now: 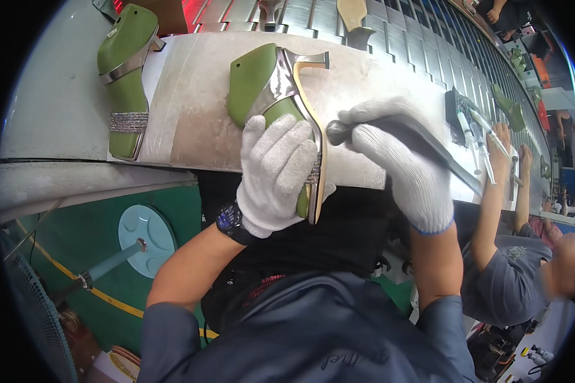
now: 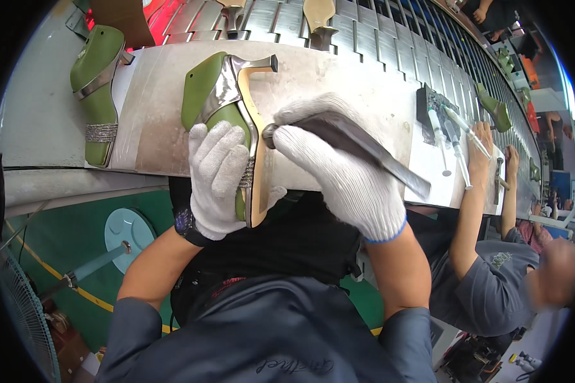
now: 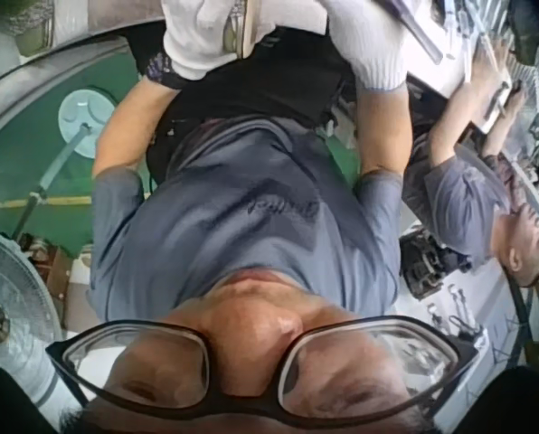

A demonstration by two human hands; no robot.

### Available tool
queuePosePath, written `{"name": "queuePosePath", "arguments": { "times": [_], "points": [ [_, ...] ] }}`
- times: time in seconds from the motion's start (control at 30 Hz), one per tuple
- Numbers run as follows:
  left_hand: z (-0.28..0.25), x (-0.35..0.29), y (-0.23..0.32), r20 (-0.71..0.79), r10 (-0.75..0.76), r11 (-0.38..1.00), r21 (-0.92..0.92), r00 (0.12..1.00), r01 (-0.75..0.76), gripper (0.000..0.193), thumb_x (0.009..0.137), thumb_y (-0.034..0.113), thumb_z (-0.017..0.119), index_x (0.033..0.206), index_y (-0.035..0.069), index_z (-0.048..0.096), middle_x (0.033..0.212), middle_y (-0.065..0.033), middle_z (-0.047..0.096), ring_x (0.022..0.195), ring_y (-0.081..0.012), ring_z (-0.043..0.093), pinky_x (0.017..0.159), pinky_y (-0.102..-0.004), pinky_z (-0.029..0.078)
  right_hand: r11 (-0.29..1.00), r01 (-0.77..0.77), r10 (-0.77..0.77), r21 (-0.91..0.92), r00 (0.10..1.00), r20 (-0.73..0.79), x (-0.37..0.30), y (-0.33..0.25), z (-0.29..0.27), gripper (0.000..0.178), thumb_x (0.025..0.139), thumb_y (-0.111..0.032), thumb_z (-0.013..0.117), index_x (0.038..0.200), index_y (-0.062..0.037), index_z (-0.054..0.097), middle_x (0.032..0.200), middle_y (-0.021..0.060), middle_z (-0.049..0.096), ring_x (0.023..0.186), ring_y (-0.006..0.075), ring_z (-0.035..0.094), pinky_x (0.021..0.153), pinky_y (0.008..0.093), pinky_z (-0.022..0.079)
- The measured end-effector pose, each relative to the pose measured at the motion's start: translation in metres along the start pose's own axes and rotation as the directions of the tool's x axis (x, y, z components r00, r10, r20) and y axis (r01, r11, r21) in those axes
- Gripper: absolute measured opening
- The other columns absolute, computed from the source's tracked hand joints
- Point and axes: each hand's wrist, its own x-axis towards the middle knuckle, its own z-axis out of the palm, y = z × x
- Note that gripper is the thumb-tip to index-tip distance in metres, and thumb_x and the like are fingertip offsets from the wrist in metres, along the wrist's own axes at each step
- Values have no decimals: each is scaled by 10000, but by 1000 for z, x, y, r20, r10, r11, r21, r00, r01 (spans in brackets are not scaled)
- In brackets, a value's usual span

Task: The person assembles high-heeled shoes by taking shoe lasts and soles from a conveyor belt, pressing the soles onto the bottom of each shoe by hand, and hammering around the edges and heels with a hammer.

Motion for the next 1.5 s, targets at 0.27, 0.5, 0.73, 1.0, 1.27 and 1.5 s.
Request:
{"name": "queuePosePath", "arguments": {
  "times": [0.27, 0.5, 0.73, 1.0, 1.27, 1.5],
  "points": [
    [4, 10, 8, 16, 4, 999, 41, 1000, -5, 628, 1000, 330, 772, 1478, 17, 512, 1427, -202, 603, 1362, -419, 598, 1284, -646, 328, 985, 61, -57, 163, 998, -33, -40, -19, 3, 330, 978, -72, 686, 1255, 107, 678, 1278, 282, 742, 1177, 385, 763, 1039, 493, 625],
    [7, 5, 4, -7, -8, 1000, 21, 1000, 8, 605, 1037, 417, 719, 1473, 33, 548, 1430, -183, 622, 1363, -399, 607, 1274, -633, 343, 978, -20, 7, 208, 998, 61, -49, -33, 8, 348, 982, 23, 736, 1328, 44, 712, 1239, 187, 765, 1199, 269, 731, 1057, 424, 572],
    [3, 13, 7, 11, -24, 1000, -9, 1000, 24, 572, 1028, 406, 728, 1449, 57, 560, 1428, -187, 621, 1373, -393, 602, 1277, -622, 345, 990, 125, -124, 68, 992, -16, -45, -4, 3, 325, 921, 60, 782, 1234, -26, 770, 1130, 142, 816, 1021, 226, 801, 934, 359, 621],
    [-39, 7, 11, 21, -427, 864, -285, 904, 414, 727, 1051, 356, 763, 1582, -37, 458, 1614, -281, 498, 1511, -472, 500, 1245, -623, 409, 717, 161, -325, -679, 938, -121, -15, 49, -33, 391, 894, -5, 724, 1283, -38, 718, 1281, 211, 744, 1203, 404, 728, 1057, 456, 564],
    [-108, 12, -53, 529, -598, -386, -848, 602, 362, 814, 1046, 624, 684, 1588, 43, 507, 1648, -216, 499, 1530, -432, 468, 1260, -676, 388, 542, -245, 254, 804, 959, 121, -53, 35, 21, 708, 1093, -434, 660, 1623, -20, 442, 1513, 249, 621, 1260, 408, 726, 1065, 473, 614],
    [-101, 42, -43, 590, -526, -167, -778, 613, 605, 1008, 911, 690, 811, 1540, -52, 550, 1571, -310, 572, 1426, -431, 608, 1210, -589, 494, -30, -384, 32, 923, 922, 385, -64, 41, 48, 969, 999, -677, 686, 1624, 20, 434, 1489, 310, 629, 1118, 504, 772, 873, 579, 701]
  ]
}}
